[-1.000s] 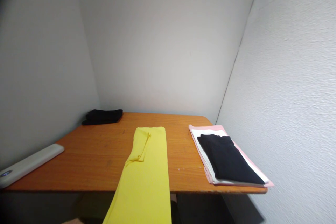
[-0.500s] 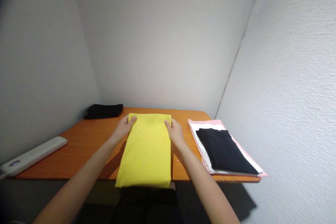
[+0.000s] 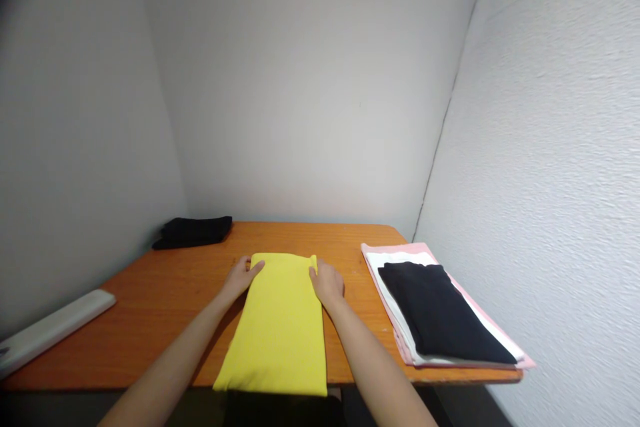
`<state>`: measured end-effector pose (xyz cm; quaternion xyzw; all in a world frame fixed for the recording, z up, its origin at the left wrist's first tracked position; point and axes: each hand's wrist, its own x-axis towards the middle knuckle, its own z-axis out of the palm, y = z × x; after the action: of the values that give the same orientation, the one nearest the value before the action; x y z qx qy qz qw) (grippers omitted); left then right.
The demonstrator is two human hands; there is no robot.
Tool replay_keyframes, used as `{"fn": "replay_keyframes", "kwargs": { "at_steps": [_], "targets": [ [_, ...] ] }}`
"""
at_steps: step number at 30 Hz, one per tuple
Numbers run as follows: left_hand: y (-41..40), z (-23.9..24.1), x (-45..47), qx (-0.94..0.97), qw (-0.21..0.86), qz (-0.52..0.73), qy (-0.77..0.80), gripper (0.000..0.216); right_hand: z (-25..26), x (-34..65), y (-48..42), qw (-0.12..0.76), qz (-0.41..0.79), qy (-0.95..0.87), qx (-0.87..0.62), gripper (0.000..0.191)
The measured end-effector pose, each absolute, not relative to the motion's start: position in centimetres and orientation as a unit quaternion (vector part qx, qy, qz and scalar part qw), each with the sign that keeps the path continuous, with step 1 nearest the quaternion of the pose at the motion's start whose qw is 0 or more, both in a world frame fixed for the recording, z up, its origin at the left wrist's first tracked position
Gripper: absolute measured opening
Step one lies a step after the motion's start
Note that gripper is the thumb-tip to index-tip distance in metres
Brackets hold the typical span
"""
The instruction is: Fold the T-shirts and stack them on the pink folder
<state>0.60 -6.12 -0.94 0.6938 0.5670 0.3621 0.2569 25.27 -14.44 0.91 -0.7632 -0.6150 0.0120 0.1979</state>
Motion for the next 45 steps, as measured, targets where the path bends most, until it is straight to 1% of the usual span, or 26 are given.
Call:
{"fn": "replay_keyframes", "kwargs": {
  "at_steps": [2, 5, 8, 10, 12, 15, 17, 21, 29, 33, 36, 38, 41, 45],
  "targets": [
    [-6.7, -0.3, 0.5, 0.697, 0.218, 0.372, 0.574, 0.042, 1.2, 25.4, -14.7, 0.203, 0.008, -0.614, -0.763, 0.033],
    [-8.4, 1.8, 0.6, 0.716, 0.135, 0.398, 0.557, 0.048, 2.4, 25.2, -15.3, 0.225, -0.012, -0.612, -0.758, 0.036],
    [-10.0, 4.2, 1.5, 0.772, 0.079, 0.401, 0.487, 0.042, 3.7, 23.7, -16.6, 0.237, -0.04, -0.644, -0.727, 0.041],
    [-10.6, 5.0, 2.5, 0.829, 0.042, 0.359, 0.428, 0.041, 4.0, 21.8, -18.1, 0.221, -0.034, -0.685, -0.694, 0.048],
    [-10.8, 4.6, 3.5, 0.874, -0.008, 0.285, 0.393, 0.044, 3.6, 19.7, -19.9, 0.196, -0.011, -0.718, -0.668, 0.061],
    [-10.4, 2.5, 4.6, 0.889, -0.051, 0.186, 0.415, 0.052, 2.2, 17.4, -22.4, 0.162, 0.038, -0.737, -0.655, 0.082],
    [-10.1, 1.0, 4.9, 0.881, -0.057, 0.16, 0.441, 0.055, 1.4, 16.8, -23.5, 0.149, 0.067, -0.738, -0.655, 0.086],
    [-9.8, -0.4, 5.0, 0.871, -0.087, 0.145, 0.461, 0.056, 1.3, 16.8, -24.5, 0.147, 0.073, -0.733, -0.66, 0.082],
    [-10.1, 0.4, 5.2, 0.866, -0.093, 0.125, 0.474, 0.055, 1.8, 17.1, -25.1, 0.137, 0.051, -0.739, -0.658, 0.077],
    [-11.2, 0.7, 5.3, 0.867, -0.101, 0.126, 0.472, 0.056, 1.2, 17.7, -25.8, 0.151, 0.028, -0.752, -0.641, 0.075],
    [-12.2, 1.2, 5.3, 0.865, -0.099, 0.122, 0.477, 0.057, 1.2, 18.3, -26.4, 0.164, 0.015, -0.765, -0.622, 0.069],
    [-12.2, 1.6, 5.1, 0.865, -0.079, 0.104, 0.485, 0.06, 1.6, 18.8, -27.0, 0.173, 0.01, -0.775, -0.607, 0.06],
    [-10.6, 2.2, 3.9, 0.875, -0.01, 0.07, 0.478, 0.063, 2.2, 19.8, -28.7, 0.206, -0.021, -0.758, -0.619, 0.046],
    [-7.5, 2.3, 1.4, 0.858, 0.083, 0.082, 0.501, 0.082, 2.0, 21.1, -32.4, 0.255, -0.077, -0.609, -0.747, 0.035]
  ]
}}
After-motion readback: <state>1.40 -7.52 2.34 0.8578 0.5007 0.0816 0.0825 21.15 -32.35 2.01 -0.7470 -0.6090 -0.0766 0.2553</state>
